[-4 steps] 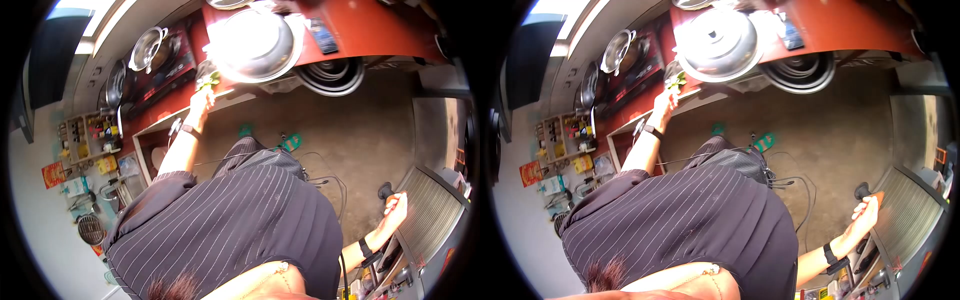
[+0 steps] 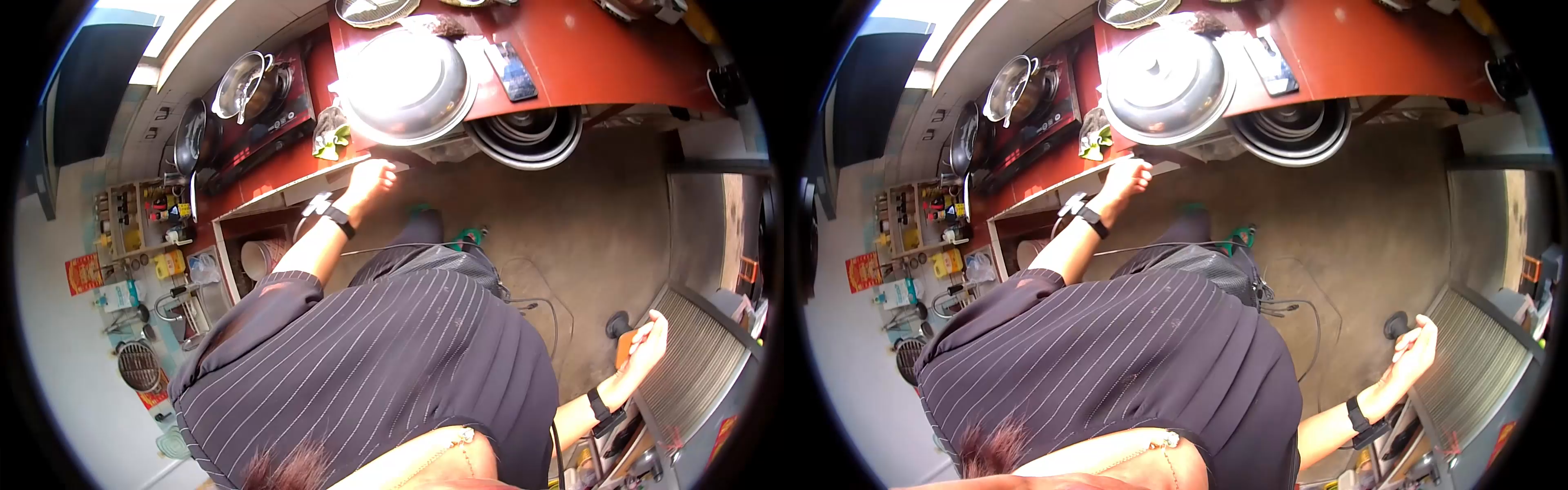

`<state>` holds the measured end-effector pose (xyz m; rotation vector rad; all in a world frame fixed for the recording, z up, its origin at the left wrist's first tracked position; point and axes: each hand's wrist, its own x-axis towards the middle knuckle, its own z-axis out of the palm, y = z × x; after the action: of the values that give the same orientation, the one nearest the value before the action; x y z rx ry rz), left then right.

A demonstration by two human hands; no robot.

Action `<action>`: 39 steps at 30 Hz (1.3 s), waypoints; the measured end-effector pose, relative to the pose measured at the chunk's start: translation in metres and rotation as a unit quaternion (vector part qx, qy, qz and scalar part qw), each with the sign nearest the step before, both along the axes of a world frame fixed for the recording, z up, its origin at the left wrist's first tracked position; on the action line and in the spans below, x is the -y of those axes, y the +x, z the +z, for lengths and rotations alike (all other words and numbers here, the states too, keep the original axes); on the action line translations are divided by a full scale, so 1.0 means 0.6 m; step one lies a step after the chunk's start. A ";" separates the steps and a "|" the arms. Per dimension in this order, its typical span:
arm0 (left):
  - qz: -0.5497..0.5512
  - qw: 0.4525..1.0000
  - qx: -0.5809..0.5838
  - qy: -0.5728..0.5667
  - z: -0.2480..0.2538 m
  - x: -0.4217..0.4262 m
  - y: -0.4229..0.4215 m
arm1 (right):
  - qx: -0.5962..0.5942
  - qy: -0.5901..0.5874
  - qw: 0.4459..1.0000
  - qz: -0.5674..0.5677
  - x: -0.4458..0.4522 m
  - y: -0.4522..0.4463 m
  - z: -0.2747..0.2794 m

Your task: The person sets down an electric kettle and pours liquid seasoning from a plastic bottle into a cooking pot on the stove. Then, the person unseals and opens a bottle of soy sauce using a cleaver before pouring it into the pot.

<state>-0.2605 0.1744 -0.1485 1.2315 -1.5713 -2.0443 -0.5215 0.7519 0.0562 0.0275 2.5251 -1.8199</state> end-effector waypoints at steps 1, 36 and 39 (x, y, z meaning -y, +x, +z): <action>-0.024 0.995 -0.075 -0.065 0.010 0.020 -0.123 | -0.093 -0.033 0.995 0.015 0.026 -0.071 0.008; 0.339 0.928 0.063 -0.142 0.262 -0.370 -0.857 | 0.003 -0.239 0.968 0.081 0.146 -1.573 0.001; 0.257 0.958 0.061 -0.114 0.294 -0.463 -1.096 | -0.026 -0.244 0.961 0.128 0.158 -1.565 -0.004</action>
<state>-0.9179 0.4522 0.0278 1.5043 -1.3080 -1.4463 -1.4604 0.6572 0.0538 -0.3431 1.9212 -2.2824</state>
